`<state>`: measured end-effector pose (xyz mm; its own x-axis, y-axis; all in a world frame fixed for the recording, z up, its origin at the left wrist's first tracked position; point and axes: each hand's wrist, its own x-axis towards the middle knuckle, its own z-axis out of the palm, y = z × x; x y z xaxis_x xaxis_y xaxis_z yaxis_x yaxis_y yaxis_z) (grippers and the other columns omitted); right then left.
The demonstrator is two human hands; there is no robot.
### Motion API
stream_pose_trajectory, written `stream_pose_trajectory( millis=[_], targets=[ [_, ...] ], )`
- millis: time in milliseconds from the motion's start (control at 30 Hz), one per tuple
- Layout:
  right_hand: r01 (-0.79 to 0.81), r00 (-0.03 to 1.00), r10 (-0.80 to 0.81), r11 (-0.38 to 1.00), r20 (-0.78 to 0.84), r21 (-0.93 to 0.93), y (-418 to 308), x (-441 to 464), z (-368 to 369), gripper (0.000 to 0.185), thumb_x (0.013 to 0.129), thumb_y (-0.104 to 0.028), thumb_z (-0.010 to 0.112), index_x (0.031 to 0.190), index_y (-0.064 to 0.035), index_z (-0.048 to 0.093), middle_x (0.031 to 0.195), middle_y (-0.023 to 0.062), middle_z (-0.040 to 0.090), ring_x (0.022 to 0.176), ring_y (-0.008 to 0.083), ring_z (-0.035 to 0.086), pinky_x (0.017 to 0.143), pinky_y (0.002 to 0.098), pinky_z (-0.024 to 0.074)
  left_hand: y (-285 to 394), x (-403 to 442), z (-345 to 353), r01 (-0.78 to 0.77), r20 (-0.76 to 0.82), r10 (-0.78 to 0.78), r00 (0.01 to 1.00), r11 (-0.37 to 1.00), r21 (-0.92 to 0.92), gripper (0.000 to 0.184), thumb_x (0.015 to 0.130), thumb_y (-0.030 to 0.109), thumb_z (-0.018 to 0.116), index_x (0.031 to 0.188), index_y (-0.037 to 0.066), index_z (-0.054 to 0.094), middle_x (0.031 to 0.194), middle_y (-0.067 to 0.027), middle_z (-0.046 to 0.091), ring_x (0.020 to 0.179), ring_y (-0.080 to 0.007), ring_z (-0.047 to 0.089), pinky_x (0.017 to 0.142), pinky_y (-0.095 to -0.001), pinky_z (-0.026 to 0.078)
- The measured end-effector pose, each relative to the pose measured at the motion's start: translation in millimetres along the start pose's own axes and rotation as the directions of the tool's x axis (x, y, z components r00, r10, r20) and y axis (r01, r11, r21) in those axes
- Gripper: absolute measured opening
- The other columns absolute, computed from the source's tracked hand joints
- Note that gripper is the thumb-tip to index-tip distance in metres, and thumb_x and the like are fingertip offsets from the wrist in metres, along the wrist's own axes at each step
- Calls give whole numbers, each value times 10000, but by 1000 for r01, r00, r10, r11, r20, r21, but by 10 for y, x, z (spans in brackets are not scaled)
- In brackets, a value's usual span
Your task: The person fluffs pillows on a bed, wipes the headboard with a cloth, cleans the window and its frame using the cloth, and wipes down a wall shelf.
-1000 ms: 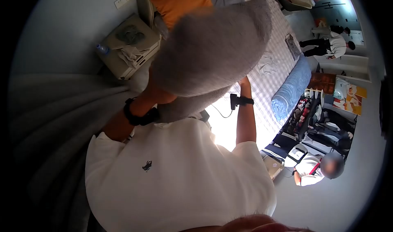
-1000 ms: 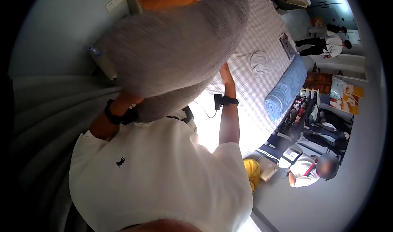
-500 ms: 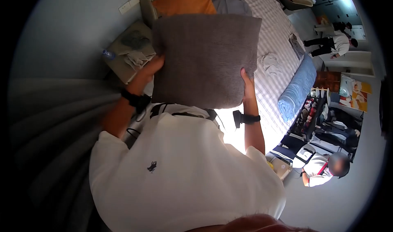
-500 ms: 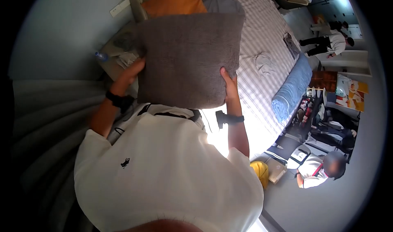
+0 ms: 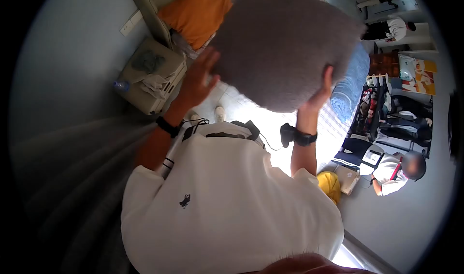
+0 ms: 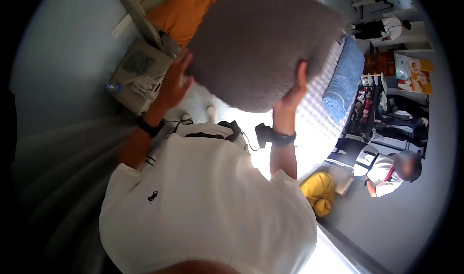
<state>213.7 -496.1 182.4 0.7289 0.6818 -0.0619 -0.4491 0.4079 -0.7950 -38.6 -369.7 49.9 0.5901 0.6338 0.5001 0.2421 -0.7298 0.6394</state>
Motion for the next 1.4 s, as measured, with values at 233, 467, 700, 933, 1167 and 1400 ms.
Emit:
stream_pose_trajectory(
  millis=[233,467,700,933,1167,1400],
  targets=[
    [182,983,-180,977,-28,115,-283,107,-281,646,981,-425,497,1429,9,329,1408,181,428,1284,325,450,1055,467,386,-532,361,218,395,-9,-617,787,514,-762,496,1038,358,385,1403,23,411,1435,-163,433,1282,-241,474,1057,-358,383],
    [191,973,-193,981,-125,-21,-132,-92,73,629,1005,-421,444,1442,4,286,1424,195,401,1309,337,418,1080,508,364,990,1369,503,90,-228,-195,954,911,-403,683,854,396,648,1423,102,408,1372,-203,377,1348,-299,320,1065,-467,296],
    [205,975,-186,962,-121,179,-328,251,-333,561,1010,-390,439,1403,6,376,1399,188,457,1290,304,455,1103,489,352,413,1459,670,-647,-146,646,749,761,47,600,907,406,580,1418,132,427,1482,-190,364,1360,-363,353,1084,-525,302],
    [254,966,-238,950,-105,182,-266,421,-528,471,1014,-328,438,1334,17,462,1413,199,454,1287,308,471,1105,486,355,-141,1645,652,-40,-354,20,935,998,-49,570,1003,392,449,1391,-24,407,1433,-237,402,1340,-384,383,1089,-490,323],
    [332,943,-296,866,151,-374,-130,614,-855,500,939,-275,607,1323,18,482,1352,186,525,1266,289,498,1088,416,375,773,1734,1031,-730,-85,725,684,681,-58,447,849,396,671,1258,233,596,1354,-104,514,1229,-296,498,1010,-468,402],
    [348,927,-368,915,-72,-206,-164,605,-1010,471,983,-287,514,1326,30,458,1346,190,514,1253,277,505,1085,424,387,-1108,1457,737,565,4,-570,821,815,124,341,925,223,559,1204,27,572,1130,-168,610,1034,-295,588,892,-382,463]
  ],
)
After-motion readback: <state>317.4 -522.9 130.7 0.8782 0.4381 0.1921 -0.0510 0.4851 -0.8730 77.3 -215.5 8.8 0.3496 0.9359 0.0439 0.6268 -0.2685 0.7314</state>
